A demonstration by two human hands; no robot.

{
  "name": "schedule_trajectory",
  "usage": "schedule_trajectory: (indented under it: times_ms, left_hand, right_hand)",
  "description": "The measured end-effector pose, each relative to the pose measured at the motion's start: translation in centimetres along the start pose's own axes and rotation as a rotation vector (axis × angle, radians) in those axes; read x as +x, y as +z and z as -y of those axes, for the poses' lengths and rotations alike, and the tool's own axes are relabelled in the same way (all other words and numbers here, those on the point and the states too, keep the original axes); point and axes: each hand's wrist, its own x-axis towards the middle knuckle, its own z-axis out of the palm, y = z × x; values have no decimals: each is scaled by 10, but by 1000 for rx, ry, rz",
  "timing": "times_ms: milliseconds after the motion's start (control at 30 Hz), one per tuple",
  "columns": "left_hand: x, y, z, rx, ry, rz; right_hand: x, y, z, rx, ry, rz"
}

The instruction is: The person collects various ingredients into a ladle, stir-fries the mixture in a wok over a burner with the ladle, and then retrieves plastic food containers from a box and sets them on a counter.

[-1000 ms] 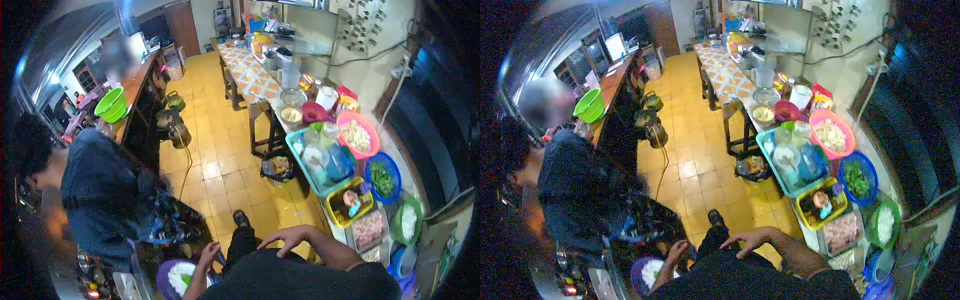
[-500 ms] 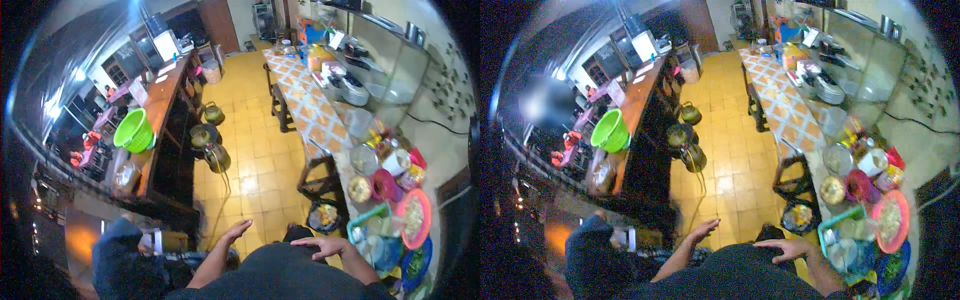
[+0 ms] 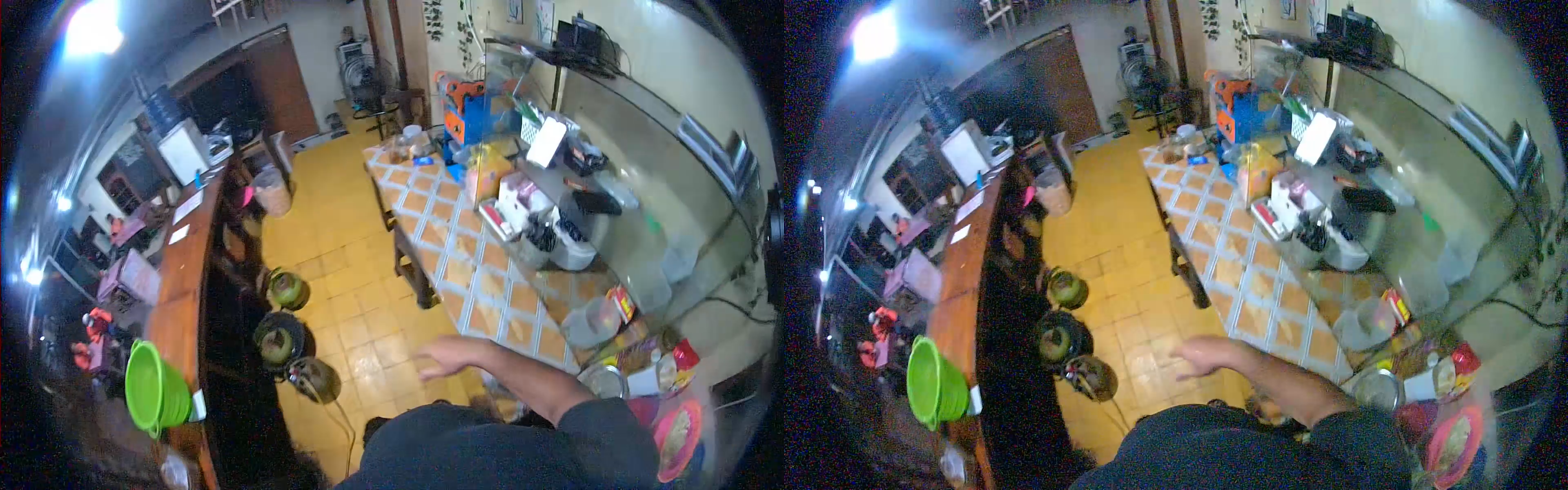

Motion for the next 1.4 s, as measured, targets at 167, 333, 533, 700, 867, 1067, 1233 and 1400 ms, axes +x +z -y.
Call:
schedule_trajectory:
  times_ms: [167, 333, 533, 700, 867, 1067, 1233, 1400]
  left_hand:
    - [76, 3, -117, -178, -67, -8]
    - [175, -20, -274, -349, 53, 71]
    - [206, -74, -658, -399, 456, 233]
    - [159, -93, -1031, -218, 886, 305]
    - [263, -90, -1206, -38, 1038, 196]
    - [452, -83, -1174, -430, 262, 88]
    - [495, -99, -1182, -454, -9, -52]
    - [597, -102, -1317, -503, -54, -56]
  right_hand:
    - [156, -154, -48, 100, -133, -71]
    - [321, -160, -179, 258, 60, -206]
    - [343, 18, -386, 200, 311, -338]
    - [390, -2, -446, 628, 955, 71]
    - [555, -81, -553, 663, 908, 161]
    - [847, -297, -759, 672, 471, -67]
    - [1090, -680, -726, 334, 155, -686]
    - [1233, -870, -726, 576, 292, -566]
